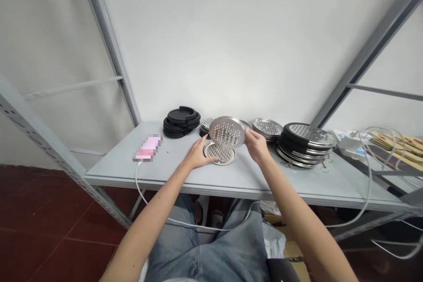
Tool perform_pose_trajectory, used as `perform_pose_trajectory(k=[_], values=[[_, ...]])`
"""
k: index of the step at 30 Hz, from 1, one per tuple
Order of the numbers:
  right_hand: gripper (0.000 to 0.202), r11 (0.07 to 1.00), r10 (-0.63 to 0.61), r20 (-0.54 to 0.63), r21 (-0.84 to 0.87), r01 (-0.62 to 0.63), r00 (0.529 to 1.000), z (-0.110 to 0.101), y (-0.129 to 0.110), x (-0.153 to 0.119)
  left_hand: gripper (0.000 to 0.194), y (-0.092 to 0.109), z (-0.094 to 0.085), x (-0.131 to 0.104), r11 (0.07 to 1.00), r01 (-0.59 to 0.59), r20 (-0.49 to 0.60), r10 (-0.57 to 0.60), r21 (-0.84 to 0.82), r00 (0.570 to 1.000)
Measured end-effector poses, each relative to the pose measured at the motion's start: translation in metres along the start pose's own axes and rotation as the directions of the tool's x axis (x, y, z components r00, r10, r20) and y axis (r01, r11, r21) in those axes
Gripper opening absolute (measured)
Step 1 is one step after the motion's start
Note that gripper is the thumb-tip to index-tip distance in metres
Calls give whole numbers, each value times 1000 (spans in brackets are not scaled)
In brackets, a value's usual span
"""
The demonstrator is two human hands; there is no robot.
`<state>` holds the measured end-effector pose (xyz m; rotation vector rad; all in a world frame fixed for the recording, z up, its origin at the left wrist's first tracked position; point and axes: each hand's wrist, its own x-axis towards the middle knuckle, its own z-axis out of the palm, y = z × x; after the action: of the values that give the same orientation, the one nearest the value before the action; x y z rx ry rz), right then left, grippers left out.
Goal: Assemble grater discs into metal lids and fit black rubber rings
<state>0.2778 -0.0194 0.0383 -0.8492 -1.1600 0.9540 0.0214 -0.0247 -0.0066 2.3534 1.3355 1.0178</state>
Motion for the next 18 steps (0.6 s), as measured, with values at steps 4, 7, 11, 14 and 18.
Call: perform_pose_trajectory(k=[4,7,11,14,18], values=[[31,946,195,111,240,-217,974,12,20,-6,119,1,-2,-1,997,-70,-74,67,-39,995],[28,915,283,99,272,-300,954,15,31,-7,123,2,-2,-1,995,-98,-102,94,-32,990],[25,922,307,73,225,-316,949,12,38,-10,130,3,-3,-1,995,-92,-92,89,-24,992],[30,922,299,38,248,-299,954,9,37,-13,136,2,-3,-1,997,-69,-68,67,-28,995],[45,927,277,-6,266,-266,961,10,37,-16,143,-1,-1,0,996,-78,-5,78,-38,997]])
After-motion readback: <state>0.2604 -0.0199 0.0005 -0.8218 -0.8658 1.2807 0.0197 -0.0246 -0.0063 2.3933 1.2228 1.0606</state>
